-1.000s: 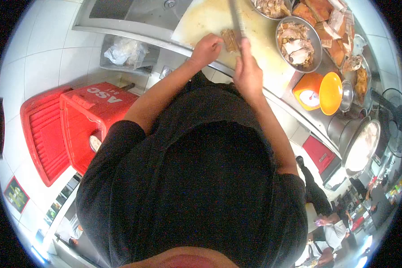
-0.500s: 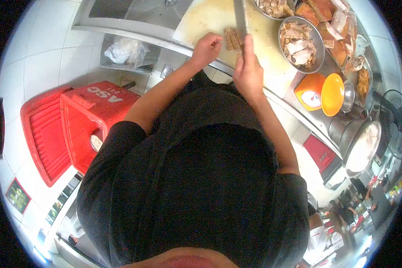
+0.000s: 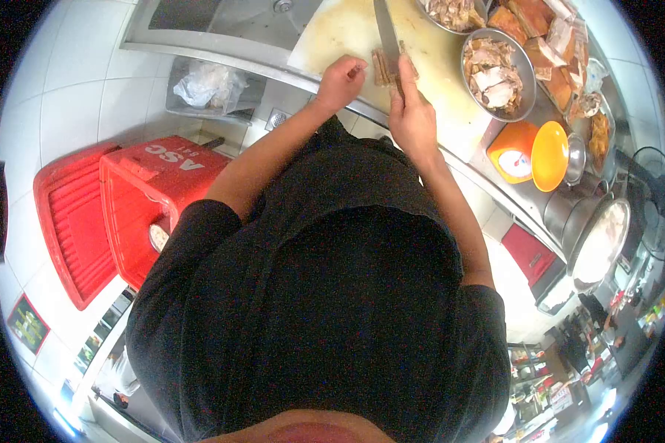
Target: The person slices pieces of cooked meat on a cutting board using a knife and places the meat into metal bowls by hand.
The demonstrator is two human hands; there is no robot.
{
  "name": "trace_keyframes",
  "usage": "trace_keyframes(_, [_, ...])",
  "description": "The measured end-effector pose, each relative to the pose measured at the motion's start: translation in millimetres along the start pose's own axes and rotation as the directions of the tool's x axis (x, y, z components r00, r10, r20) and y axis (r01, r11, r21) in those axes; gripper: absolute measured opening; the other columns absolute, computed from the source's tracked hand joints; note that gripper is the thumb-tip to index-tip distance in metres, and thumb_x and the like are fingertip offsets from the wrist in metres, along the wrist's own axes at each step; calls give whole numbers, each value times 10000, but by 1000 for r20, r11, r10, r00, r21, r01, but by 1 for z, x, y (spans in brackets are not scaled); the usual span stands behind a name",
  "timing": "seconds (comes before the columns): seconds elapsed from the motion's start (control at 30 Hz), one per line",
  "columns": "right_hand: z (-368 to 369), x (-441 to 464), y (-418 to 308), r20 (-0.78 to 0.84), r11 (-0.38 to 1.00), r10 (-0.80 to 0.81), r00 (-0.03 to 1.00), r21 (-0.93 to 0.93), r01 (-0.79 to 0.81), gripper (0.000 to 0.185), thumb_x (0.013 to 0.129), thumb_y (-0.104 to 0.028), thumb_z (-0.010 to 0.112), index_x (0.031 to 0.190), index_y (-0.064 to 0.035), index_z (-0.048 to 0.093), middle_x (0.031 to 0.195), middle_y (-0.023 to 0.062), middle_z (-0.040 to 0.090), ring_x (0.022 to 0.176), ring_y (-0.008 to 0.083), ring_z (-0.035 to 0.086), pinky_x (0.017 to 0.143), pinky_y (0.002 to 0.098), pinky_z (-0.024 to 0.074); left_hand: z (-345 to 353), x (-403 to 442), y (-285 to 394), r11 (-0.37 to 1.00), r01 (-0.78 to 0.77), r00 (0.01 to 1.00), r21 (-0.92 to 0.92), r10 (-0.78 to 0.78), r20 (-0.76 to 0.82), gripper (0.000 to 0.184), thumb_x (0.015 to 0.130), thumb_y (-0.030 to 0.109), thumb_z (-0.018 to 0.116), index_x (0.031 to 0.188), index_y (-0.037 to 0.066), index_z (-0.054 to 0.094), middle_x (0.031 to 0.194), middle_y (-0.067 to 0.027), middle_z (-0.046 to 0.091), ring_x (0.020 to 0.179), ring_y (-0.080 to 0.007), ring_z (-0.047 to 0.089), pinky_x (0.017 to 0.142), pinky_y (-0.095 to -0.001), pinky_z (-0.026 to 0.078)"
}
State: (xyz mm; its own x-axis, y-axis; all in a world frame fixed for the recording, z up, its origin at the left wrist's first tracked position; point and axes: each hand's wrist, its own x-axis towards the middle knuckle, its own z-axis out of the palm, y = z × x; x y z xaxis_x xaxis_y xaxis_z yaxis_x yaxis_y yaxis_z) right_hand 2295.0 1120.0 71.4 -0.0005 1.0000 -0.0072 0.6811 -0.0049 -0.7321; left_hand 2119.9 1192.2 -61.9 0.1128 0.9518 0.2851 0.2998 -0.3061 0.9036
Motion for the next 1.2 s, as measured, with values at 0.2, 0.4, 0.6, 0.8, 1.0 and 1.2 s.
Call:
trace_keyframes(0.2, [-2, -6, -18, -195, 963, -268, 944, -71, 259, 722, 1000, -39, 589, 1655, -170, 314, 1138, 319, 703, 996, 470, 714, 834, 524, 576, 1, -3, 0, 998, 56, 998, -18, -57, -31, 130, 911, 3, 710, 1039, 28, 711, 926, -108, 716, 768, -176, 688, 705, -309, 565])
trace_keyframes(0.4, [40, 2, 34, 181, 981, 110, 977, -180, -77, 803, 974, -76, 588, 1676, -249, 238, 929, 299, 719, 855, 492, 713, 793, 554, 565, -3, 0, 0, 995, 74, 993, -69, -79, -84, 149, 888, -20, 704, 1029, 28, 697, 909, -113, 699, 730, -202, 674, 680, -324, 558])
trace_keyframes(0.6, [15, -10, 40, -49, 1000, -4, 999, 27, 5, 776, 966, -62, 628, 1652, -273, 334, 996, 315, 729, 881, 470, 734, 775, 519, 583, -1, -9, -2, 995, 91, 994, -43, -93, -50, 185, 876, 1, 718, 1055, 40, 688, 950, -137, 689, 715, -246, 674, 678, -360, 567])
trace_keyframes(0.8, [-25, -17, 63, -47, 956, 68, 997, -282, -79, 741, 958, -62, 641, 1625, -279, 403, 907, 262, 733, 802, 445, 729, 708, 508, 583, 5, -2, 12, 994, 113, 992, 12, -114, 58, 288, 850, 9, 716, 1132, 49, 674, 1129, -157, 668, 956, -301, 680, 825, -405, 568])
trace_keyframes(1.0, [-19, -36, 63, 26, 984, 178, 984, -34, -177, 618, 1039, -121, 594, 1623, -216, 417, 1060, 196, 732, 901, 312, 726, 770, 419, 584, 9, 10, 11, 926, -331, 940, 184, 307, 149, 308, 851, 32, 668, 1152, 62, 723, 1267, -138, 653, 1135, -370, 615, 969, -463, 522])
trace_keyframes(1.2, [-19, -14, 63, 334, 639, 420, 844, 552, -536, 514, 1130, -278, 507, 1632, -216, 414, 661, -18, 516, 459, 72, 441, 406, 254, 421, -9, 7, 13, 893, -335, 923, 301, 248, 293, 258, 894, 70, 646, 1133, 53, 744, 1306, -131, 658, 1195, -352, 606, 1034, -469, 480])
